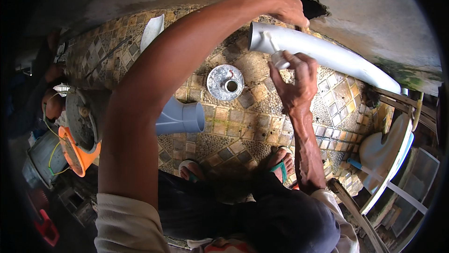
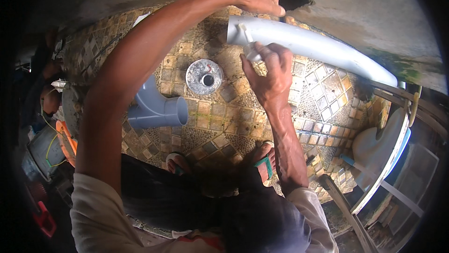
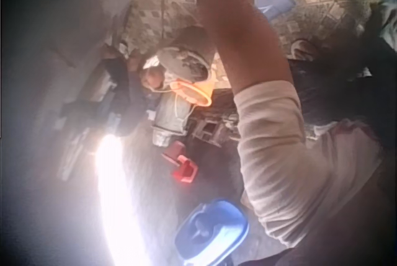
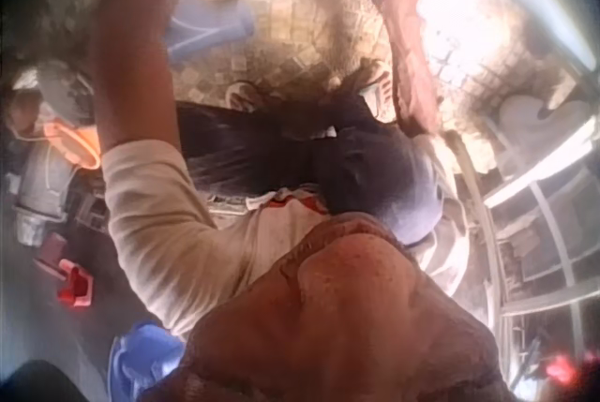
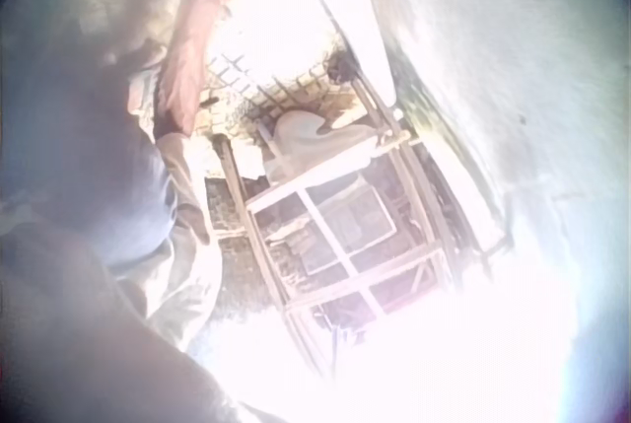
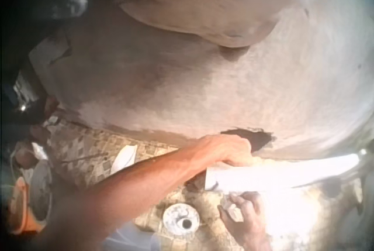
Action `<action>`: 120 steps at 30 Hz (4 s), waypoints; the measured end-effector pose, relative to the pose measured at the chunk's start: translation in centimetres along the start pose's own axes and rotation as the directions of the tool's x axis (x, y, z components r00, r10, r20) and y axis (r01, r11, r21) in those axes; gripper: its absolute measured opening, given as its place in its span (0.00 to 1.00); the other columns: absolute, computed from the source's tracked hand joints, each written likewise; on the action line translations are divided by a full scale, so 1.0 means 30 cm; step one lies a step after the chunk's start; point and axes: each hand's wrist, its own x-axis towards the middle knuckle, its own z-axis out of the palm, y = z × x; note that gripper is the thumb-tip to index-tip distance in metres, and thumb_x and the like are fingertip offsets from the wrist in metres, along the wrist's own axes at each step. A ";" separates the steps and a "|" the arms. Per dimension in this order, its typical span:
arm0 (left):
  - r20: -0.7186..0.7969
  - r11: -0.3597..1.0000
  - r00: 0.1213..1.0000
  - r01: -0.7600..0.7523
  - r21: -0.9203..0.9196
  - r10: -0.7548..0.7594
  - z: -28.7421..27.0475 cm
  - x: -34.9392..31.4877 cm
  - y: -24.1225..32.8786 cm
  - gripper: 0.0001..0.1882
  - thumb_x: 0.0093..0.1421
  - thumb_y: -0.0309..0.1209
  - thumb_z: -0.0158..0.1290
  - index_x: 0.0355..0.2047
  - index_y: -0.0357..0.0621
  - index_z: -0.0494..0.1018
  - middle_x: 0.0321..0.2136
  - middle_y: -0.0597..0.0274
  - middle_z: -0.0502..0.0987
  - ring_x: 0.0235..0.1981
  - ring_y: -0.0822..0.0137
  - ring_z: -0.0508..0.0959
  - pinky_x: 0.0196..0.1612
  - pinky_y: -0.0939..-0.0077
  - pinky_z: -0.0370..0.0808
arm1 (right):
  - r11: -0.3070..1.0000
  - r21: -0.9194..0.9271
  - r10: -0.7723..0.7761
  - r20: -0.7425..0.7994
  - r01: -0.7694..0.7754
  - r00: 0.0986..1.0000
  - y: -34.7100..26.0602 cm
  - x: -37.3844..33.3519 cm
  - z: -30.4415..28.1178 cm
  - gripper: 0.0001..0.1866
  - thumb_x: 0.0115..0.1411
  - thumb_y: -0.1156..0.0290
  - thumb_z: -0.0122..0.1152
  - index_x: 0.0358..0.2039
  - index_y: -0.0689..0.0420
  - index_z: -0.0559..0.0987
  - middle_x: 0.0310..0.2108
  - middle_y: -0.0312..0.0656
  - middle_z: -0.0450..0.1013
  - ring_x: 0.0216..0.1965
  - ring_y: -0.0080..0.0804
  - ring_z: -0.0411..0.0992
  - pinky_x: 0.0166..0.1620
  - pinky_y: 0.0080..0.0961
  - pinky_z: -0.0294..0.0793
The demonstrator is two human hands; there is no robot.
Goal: The person applies adhesive from a small container to the interior of a grey PVC T-junction and the exterior of several white pipe sections, then fits the white pipes into the junctions to form a drainage assembly.
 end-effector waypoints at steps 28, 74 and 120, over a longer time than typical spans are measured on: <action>0.503 0.853 0.862 0.301 -0.427 -0.052 0.144 0.178 -0.028 0.36 0.40 0.47 0.72 0.48 0.38 0.86 0.46 0.46 0.86 0.41 0.54 0.86 0.42 0.59 0.80 | 0.963 0.190 0.156 0.196 -0.193 0.968 0.044 -0.187 0.047 0.24 0.48 0.81 0.82 0.47 0.62 0.83 0.42 0.47 0.76 0.41 0.41 0.79 0.39 0.33 0.83; 0.264 0.998 0.964 0.019 -0.055 -0.004 0.134 0.124 0.072 0.28 0.38 0.47 0.71 0.33 0.35 0.88 0.34 0.47 0.88 0.31 0.54 0.86 0.34 0.60 0.80 | 0.963 0.176 0.132 0.345 -0.202 0.929 0.062 -0.192 0.054 0.24 0.48 0.82 0.81 0.47 0.60 0.82 0.47 0.48 0.74 0.42 0.44 0.80 0.41 0.36 0.84; -0.487 0.879 0.750 0.271 -0.392 -0.448 0.607 -1.142 -0.467 0.45 0.62 0.50 0.63 0.71 0.34 0.64 0.67 0.37 0.70 0.68 0.44 0.70 0.71 0.52 0.67 | 0.968 -0.048 -0.145 0.696 0.247 0.703 -0.158 -0.109 0.214 0.05 0.53 0.71 0.66 0.27 0.58 0.84 0.35 0.46 0.80 0.33 0.40 0.83 0.33 0.39 0.83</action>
